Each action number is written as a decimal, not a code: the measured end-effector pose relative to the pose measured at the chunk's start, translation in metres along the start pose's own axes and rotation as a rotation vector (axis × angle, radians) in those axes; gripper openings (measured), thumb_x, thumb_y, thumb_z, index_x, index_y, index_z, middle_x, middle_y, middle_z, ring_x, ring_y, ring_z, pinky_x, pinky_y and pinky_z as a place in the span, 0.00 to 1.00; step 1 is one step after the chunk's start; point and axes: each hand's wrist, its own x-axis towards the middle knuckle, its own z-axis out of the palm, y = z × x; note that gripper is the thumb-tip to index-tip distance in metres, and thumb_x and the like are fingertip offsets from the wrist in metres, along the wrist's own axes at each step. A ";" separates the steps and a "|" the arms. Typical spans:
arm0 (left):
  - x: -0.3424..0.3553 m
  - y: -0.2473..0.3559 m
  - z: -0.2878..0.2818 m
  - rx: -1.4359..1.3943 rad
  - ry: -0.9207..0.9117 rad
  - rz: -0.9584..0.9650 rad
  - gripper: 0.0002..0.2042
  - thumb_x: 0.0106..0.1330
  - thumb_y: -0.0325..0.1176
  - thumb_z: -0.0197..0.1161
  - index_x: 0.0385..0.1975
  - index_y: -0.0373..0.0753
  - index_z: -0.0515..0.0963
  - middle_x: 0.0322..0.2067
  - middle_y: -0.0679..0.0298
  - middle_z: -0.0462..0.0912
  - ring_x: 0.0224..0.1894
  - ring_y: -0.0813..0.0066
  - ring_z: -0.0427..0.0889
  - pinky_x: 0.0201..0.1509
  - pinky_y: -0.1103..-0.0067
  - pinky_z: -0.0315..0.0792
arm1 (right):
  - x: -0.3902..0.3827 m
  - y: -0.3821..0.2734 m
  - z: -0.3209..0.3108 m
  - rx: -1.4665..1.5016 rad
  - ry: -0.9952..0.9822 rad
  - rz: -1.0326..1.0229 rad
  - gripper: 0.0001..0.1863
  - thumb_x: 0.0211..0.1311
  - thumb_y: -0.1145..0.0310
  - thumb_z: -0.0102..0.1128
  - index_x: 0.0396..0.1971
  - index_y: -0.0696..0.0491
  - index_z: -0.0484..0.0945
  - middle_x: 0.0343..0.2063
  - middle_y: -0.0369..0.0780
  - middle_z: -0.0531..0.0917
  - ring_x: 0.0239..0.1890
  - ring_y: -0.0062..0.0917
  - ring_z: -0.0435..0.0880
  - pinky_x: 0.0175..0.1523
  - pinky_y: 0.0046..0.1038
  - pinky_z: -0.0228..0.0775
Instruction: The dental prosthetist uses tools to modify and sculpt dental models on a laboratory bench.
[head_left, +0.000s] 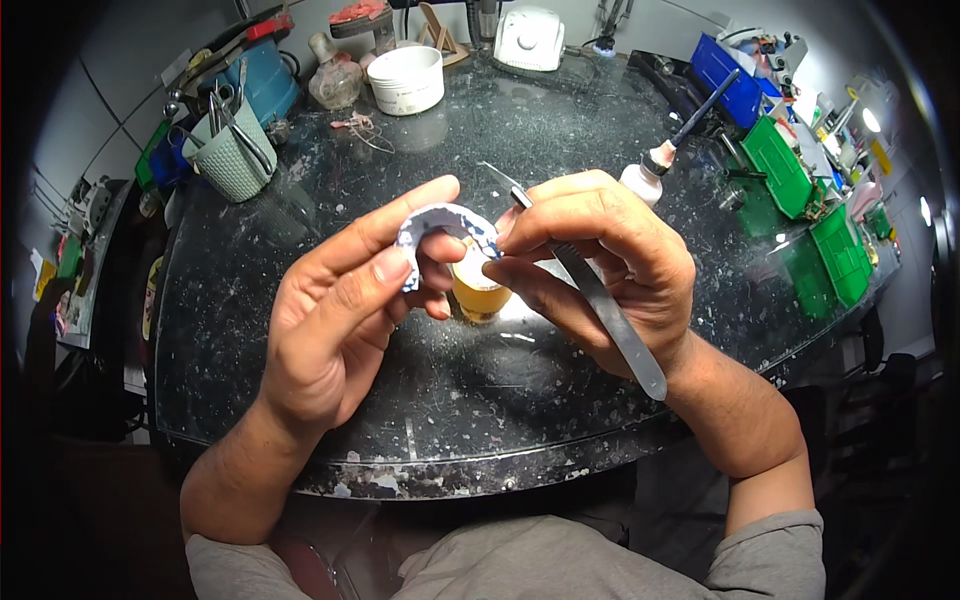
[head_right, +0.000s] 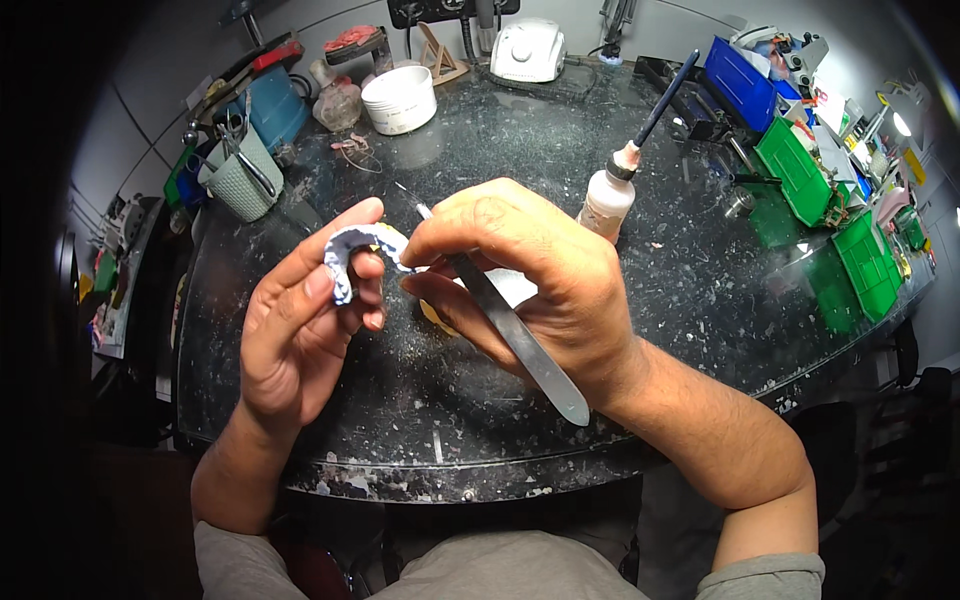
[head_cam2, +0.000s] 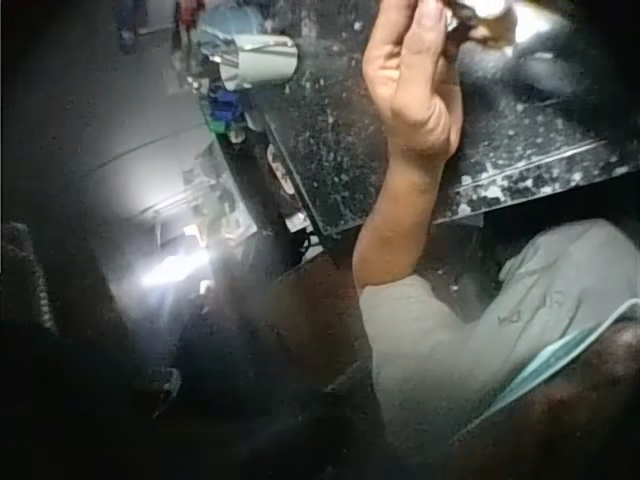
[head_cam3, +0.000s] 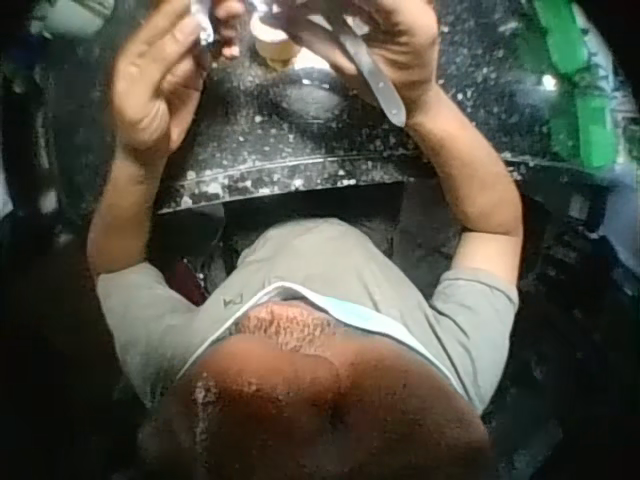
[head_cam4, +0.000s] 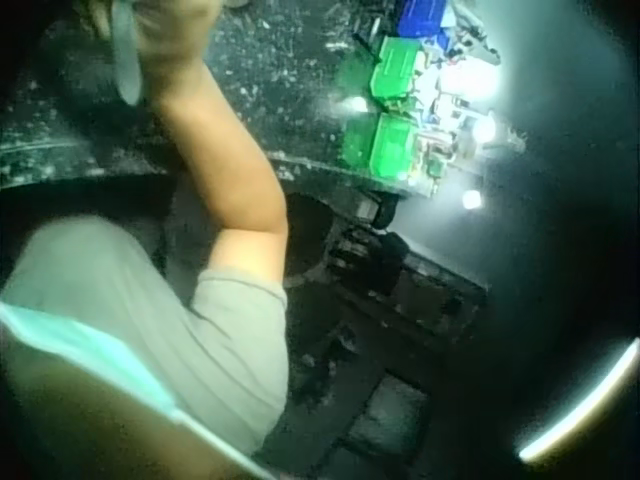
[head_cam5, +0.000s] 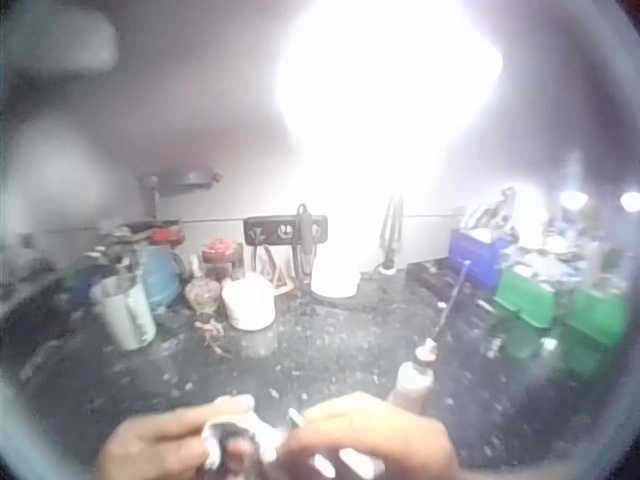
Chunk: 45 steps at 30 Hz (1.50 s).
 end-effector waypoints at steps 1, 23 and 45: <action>0.000 0.000 -0.001 0.002 -0.002 0.000 0.28 0.73 0.32 0.52 0.67 0.22 0.58 0.44 0.57 0.82 0.43 0.78 0.80 0.48 0.79 0.76 | 0.001 0.000 -0.001 -0.001 0.002 -0.001 0.17 0.47 0.84 0.74 0.39 0.59 0.81 0.37 0.42 0.84 0.40 0.27 0.83 0.44 0.27 0.77; 0.001 0.003 0.007 0.137 0.033 0.001 0.27 0.74 0.37 0.52 0.65 0.21 0.61 0.37 0.55 0.84 0.39 0.75 0.82 0.48 0.80 0.76 | 0.004 0.001 -0.003 -0.082 0.049 -0.022 0.14 0.45 0.82 0.76 0.34 0.58 0.84 0.31 0.41 0.84 0.35 0.27 0.85 0.37 0.25 0.77; -0.004 0.002 0.004 0.238 0.000 0.031 0.36 0.69 0.49 0.60 0.66 0.26 0.60 0.45 0.56 0.80 0.45 0.74 0.78 0.46 0.77 0.74 | 0.002 0.001 -0.001 -0.025 0.085 0.015 0.12 0.46 0.82 0.75 0.33 0.58 0.84 0.29 0.40 0.85 0.33 0.26 0.84 0.37 0.25 0.77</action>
